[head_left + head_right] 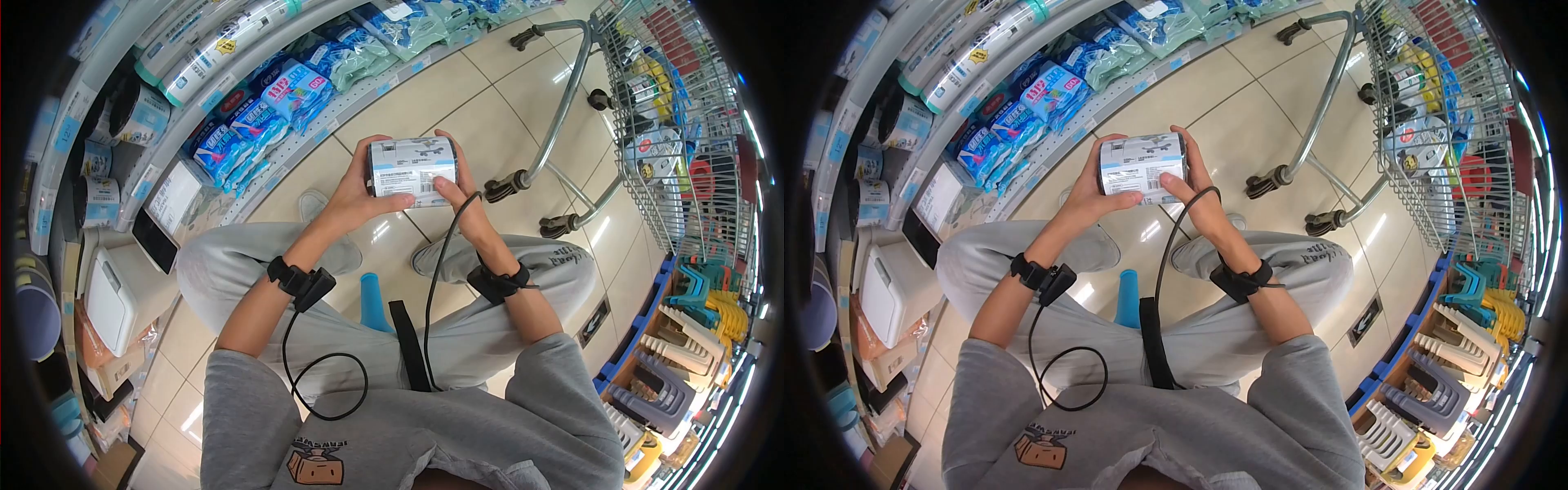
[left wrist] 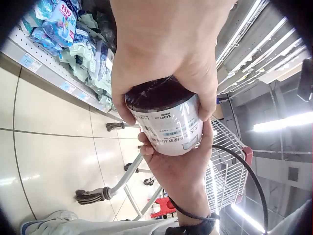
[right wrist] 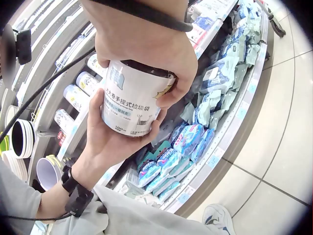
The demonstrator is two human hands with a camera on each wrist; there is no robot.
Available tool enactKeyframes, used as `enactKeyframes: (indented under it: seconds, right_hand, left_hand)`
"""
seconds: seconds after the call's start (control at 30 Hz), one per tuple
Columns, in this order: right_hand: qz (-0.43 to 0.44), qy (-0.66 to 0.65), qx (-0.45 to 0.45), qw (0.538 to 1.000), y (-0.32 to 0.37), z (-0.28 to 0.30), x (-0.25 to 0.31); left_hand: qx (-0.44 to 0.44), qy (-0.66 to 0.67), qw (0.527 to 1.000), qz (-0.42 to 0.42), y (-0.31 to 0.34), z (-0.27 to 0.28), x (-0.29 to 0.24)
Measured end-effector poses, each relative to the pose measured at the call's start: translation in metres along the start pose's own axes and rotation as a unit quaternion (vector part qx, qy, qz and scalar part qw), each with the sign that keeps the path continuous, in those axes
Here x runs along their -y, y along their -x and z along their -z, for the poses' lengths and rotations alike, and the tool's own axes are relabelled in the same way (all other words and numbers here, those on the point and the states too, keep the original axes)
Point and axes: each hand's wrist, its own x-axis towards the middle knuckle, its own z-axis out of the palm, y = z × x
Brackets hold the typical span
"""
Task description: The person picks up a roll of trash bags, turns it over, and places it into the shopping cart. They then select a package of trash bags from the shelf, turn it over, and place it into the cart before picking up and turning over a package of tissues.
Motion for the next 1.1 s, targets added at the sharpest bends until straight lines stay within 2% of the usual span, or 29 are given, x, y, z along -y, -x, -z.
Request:
enactKeyframes:
  seconds: [0.27, 0.3, 0.33, 0.37, 0.43, 0.47, 0.53, 0.57, 0.63, 0.67, 0.7, 0.73, 0.8, 0.97, 1.03, 1.1]
  right_hand:
    - [-0.009, -0.027, -0.001, 1.000, 0.001, -0.003, 0.005]
    - [-0.009, -0.027, -0.001, 1.000, 0.003, -0.005, 0.004]
    - [0.034, -0.012, 0.002, 0.999, 0.005, -0.007, 0.003]
    - [0.077, 0.002, 0.006, 0.997, 0.006, -0.008, 0.001]
    - [0.100, 0.048, 0.011, 0.994, 0.005, -0.003, -0.006]
    - [0.122, 0.094, 0.015, 0.988, 0.004, 0.000, -0.008]
    - [0.102, 0.064, 0.021, 0.993, 0.003, -0.001, -0.003]
    - [0.080, 0.032, 0.024, 0.996, 0.002, -0.001, 0.000]
    - [0.075, 0.009, 0.013, 0.997, 0.000, -0.002, 0.000]
    - [0.070, -0.016, 0.001, 0.997, -0.002, -0.002, 0.001]
    - [0.073, -0.018, -0.001, 0.997, -0.004, 0.000, -0.004]
    - [0.023, -0.034, -0.009, 0.999, -0.007, 0.002, -0.013]
    - [-0.056, -0.040, -0.022, 0.997, -0.004, 0.000, -0.015]
    - [-0.019, 0.014, -0.018, 1.000, 0.002, -0.005, 0.012]
    - [-0.006, 0.018, -0.021, 1.000, 0.003, -0.005, 0.013]
    - [0.006, 0.016, -0.027, 0.999, 0.002, -0.004, 0.012]
  left_hand:
    - [0.012, -0.024, 1.000, -0.014, 0.002, 0.001, 0.002]
    - [-0.009, 0.061, 0.998, 0.018, -0.001, 0.000, 0.004]
    - [-0.030, 0.144, 0.988, 0.050, -0.002, 0.000, 0.006]
    - [-0.029, 0.144, 0.988, 0.049, -0.002, 0.003, 0.007]
    - [-0.011, 0.280, 0.947, 0.156, 0.000, 0.003, -0.010]
    - [-0.012, 0.281, 0.947, 0.154, -0.001, 0.006, -0.012]
    - [0.062, 0.236, 0.945, 0.218, -0.002, 0.015, -0.014]
    - [0.062, 0.238, 0.945, 0.216, -0.002, 0.014, -0.013]
    - [-0.001, 0.189, 0.973, 0.136, 0.000, 0.010, -0.013]
    - [0.001, 0.187, 0.973, 0.135, 0.000, 0.008, -0.013]
    - [-0.019, 0.057, 0.997, 0.056, 0.001, 0.006, -0.014]
    - [-0.036, -0.074, 0.996, -0.024, 0.003, 0.005, -0.015]
    - [-0.034, -0.067, 0.997, -0.026, 0.007, 0.002, -0.016]
    - [-0.009, -0.046, 0.998, -0.040, 0.007, -0.004, -0.011]
    - [0.000, -0.003, 1.000, -0.007, 0.006, -0.010, -0.017]
    - [0.003, -0.012, 1.000, -0.013, 0.004, -0.009, -0.014]
